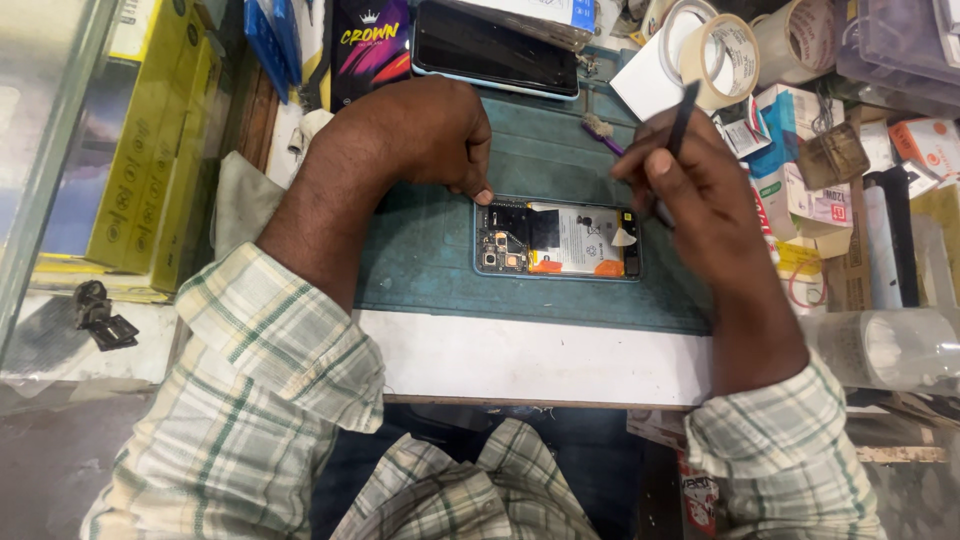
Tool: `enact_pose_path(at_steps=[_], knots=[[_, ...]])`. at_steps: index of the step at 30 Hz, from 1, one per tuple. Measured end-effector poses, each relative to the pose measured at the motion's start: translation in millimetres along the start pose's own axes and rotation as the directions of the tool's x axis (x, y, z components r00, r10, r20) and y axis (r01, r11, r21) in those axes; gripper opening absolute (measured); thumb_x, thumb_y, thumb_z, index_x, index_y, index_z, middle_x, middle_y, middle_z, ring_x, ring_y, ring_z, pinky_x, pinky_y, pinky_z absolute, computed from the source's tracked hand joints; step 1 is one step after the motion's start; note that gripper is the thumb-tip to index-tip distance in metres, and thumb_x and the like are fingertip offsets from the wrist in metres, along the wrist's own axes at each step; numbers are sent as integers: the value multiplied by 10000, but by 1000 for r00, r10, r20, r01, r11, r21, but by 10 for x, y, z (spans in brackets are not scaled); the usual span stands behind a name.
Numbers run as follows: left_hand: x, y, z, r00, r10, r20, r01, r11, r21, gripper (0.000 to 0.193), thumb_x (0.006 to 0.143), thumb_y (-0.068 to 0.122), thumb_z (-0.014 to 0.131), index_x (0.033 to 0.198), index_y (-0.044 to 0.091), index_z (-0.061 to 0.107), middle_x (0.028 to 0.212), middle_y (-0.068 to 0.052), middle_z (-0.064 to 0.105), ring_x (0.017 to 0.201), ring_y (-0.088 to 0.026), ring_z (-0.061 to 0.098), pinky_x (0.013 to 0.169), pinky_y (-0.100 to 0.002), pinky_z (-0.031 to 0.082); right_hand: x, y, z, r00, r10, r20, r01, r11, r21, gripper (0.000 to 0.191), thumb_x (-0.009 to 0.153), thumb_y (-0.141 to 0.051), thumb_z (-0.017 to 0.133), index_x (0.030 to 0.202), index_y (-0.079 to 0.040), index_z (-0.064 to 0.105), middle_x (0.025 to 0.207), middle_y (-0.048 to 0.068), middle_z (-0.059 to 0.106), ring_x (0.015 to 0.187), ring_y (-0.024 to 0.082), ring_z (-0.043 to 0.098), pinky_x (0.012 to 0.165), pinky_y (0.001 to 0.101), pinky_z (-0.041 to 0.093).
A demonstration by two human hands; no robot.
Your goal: The person uses a screwdriver and tweezers to remove a small component from a disassembled smartphone, cleans it with a toothbrush, and places it back into the phone. The person then uses a purple plastic tool to adjust internal parts and continues working on the device.
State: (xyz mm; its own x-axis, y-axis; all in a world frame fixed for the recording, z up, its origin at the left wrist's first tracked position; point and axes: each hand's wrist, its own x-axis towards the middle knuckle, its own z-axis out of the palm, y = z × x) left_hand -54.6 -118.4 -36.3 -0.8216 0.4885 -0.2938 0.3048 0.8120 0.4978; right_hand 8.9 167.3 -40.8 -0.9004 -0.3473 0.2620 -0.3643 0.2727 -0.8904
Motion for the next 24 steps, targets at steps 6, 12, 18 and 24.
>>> enact_pose_path(at_steps=[6,12,18,24], knots=[[19,-26,-5,1000,25,-7,-25,1000,2,255,714,338,917,820,136,804,823,-49,779,789,-203,742,732,-404,567,-266,-270,319,948,-316,47,301,832,-465,263,934,-284,744,1033,-40,755,820,66,684,669,138,631,612,280,463],[25,-50,7,1000,19,-13,-19,1000,10,265,712,349,915,808,133,796,810,-46,773,776,-204,738,721,-407,563,-237,-414,518,829,-382,409,546,712,-441,139,911,-111,807,1023,-74,733,973,70,770,865,215,777,731,323,607],[50,-57,5,1000,30,-9,-30,999,17,280,707,348,920,813,126,786,807,-58,768,767,-217,734,714,-414,561,-229,-389,530,833,-326,446,540,656,-527,133,871,-126,805,915,-71,692,926,72,763,781,232,747,674,347,587],[51,-53,13,1000,25,-9,-25,999,22,295,703,354,921,813,118,782,810,-59,769,773,-220,736,717,-412,563,-263,-323,594,821,-315,476,564,578,-590,150,868,-152,800,867,-75,670,911,56,751,753,237,728,616,362,560]])
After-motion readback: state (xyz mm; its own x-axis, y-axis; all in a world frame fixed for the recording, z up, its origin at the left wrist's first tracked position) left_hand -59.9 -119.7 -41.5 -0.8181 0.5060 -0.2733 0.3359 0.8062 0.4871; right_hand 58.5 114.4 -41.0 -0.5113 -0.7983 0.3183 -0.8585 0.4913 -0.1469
